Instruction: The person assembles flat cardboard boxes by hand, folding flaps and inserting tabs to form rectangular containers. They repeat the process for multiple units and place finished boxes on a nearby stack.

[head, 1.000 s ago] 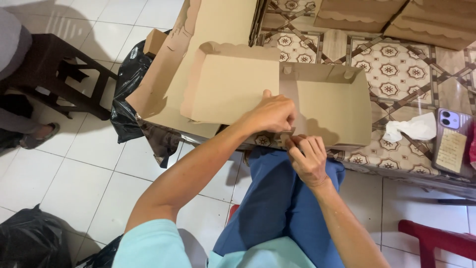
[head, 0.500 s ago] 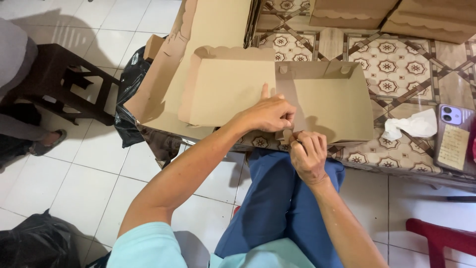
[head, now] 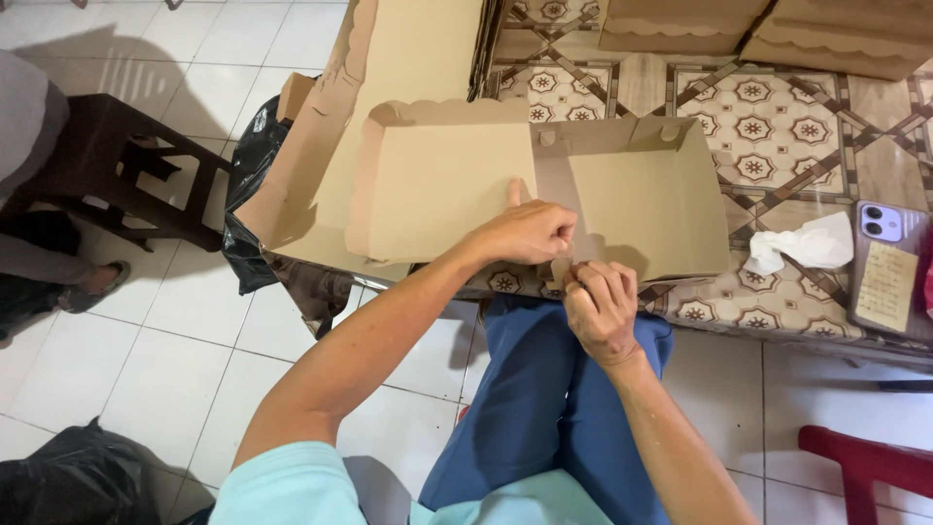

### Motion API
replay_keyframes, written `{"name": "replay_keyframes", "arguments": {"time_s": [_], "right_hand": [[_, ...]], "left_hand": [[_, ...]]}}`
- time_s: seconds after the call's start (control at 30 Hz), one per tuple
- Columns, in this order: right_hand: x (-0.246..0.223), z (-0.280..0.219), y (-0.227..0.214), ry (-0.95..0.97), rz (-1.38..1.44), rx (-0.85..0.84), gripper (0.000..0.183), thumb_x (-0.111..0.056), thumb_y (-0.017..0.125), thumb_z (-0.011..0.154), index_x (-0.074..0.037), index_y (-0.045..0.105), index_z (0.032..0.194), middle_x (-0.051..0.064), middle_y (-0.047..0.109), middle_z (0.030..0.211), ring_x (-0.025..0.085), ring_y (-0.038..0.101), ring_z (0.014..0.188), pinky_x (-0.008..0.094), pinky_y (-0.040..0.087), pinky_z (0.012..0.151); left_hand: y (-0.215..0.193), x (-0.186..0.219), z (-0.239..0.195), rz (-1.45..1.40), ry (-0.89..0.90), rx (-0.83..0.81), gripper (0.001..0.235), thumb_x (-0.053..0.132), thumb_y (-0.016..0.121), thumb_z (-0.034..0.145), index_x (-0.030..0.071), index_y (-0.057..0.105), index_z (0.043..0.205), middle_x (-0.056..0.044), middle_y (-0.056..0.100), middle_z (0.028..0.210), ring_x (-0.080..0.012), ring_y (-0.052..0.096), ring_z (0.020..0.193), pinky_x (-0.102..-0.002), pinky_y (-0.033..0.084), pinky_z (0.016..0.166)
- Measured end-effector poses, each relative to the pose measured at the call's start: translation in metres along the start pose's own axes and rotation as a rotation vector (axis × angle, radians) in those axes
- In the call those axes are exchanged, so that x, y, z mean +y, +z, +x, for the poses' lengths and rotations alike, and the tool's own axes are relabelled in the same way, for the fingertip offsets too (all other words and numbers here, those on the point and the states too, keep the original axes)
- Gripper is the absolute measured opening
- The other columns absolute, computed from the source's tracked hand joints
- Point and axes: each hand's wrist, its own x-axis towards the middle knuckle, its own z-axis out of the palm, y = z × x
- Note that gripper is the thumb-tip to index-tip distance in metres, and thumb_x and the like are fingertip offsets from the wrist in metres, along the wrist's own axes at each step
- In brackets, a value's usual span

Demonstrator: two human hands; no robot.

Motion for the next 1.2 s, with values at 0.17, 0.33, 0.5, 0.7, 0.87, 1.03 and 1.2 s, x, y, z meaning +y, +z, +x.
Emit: {"name": "replay_keyframes", "arguments": {"time_s": [0.17,0.33,0.5,0.7,0.87,1.03,1.2], "right_hand": [[0.003,0.002,-0.002,0.012,0.008,-0.020,0.017,0.006,0.072,0.091,-0.003,0.063,0.079,0.014,0.066,0.089,0.030,0.067,0.079,0.042,0.052,0.076],[0.000,0.015,-0.006,0.014,0.001,-0.019,0.008,0.005,0.070,0.094,0.000,0.069,0.088,0.016,0.067,0.091,0.029,0.067,0.080,0.041,0.052,0.078],[0.001,0.012,-0.006,0.031,0.003,-0.012,0.008,0.000,0.067,0.098,0.000,0.075,0.097,0.015,0.070,0.097,0.029,0.069,0.085,0.041,0.051,0.083],[0.001,0.006,-0.005,0.046,0.003,-0.021,0.009,-0.005,0.069,0.100,-0.002,0.075,0.095,0.014,0.071,0.096,0.029,0.070,0.085,0.041,0.051,0.083],[0.000,0.007,-0.005,0.057,0.027,-0.010,0.008,-0.001,0.070,0.098,-0.003,0.074,0.092,0.014,0.070,0.096,0.029,0.070,0.085,0.041,0.051,0.084],[0.000,0.005,-0.006,0.068,0.028,-0.012,0.008,-0.001,0.071,0.098,-0.003,0.073,0.091,0.014,0.071,0.096,0.029,0.070,0.086,0.041,0.051,0.084],[0.001,0.010,-0.008,0.064,0.017,0.018,0.010,-0.001,0.072,0.097,-0.004,0.072,0.088,0.013,0.071,0.096,0.028,0.071,0.086,0.041,0.051,0.082]], "left_hand": [[0.000,-0.003,0.000,-0.012,0.001,-0.024,0.013,0.022,0.064,0.092,0.016,0.067,0.081,-0.006,0.072,0.074,-0.0299,0.074,0.091,-0.077,-0.017,0.109],[-0.002,-0.004,-0.002,-0.037,-0.012,-0.049,0.012,0.022,0.065,0.092,0.016,0.068,0.081,-0.004,0.073,0.072,-0.0275,0.074,0.091,-0.075,-0.019,0.110],[-0.003,-0.003,0.000,-0.068,-0.075,-0.077,0.013,0.024,0.064,0.091,0.017,0.069,0.081,-0.005,0.074,0.074,-0.0272,0.074,0.096,-0.072,-0.021,0.111],[-0.003,-0.006,0.003,-0.053,-0.093,-0.111,0.015,0.026,0.064,0.091,0.018,0.069,0.079,-0.004,0.075,0.074,-0.0262,0.074,0.095,-0.070,-0.021,0.111],[0.008,-0.020,0.011,-0.056,-0.117,-0.122,0.015,0.027,0.065,0.090,0.018,0.070,0.079,-0.004,0.075,0.074,-0.0257,0.074,0.095,-0.068,-0.022,0.112],[0.007,-0.012,0.006,-0.072,-0.135,-0.137,0.015,0.025,0.064,0.089,0.018,0.070,0.077,-0.003,0.074,0.074,-0.0246,0.074,0.094,-0.067,-0.024,0.112],[0.001,-0.010,0.008,-0.066,-0.140,-0.124,0.014,0.025,0.065,0.089,0.017,0.072,0.080,-0.005,0.075,0.075,-0.0267,0.074,0.094,-0.067,-0.023,0.112]]}}
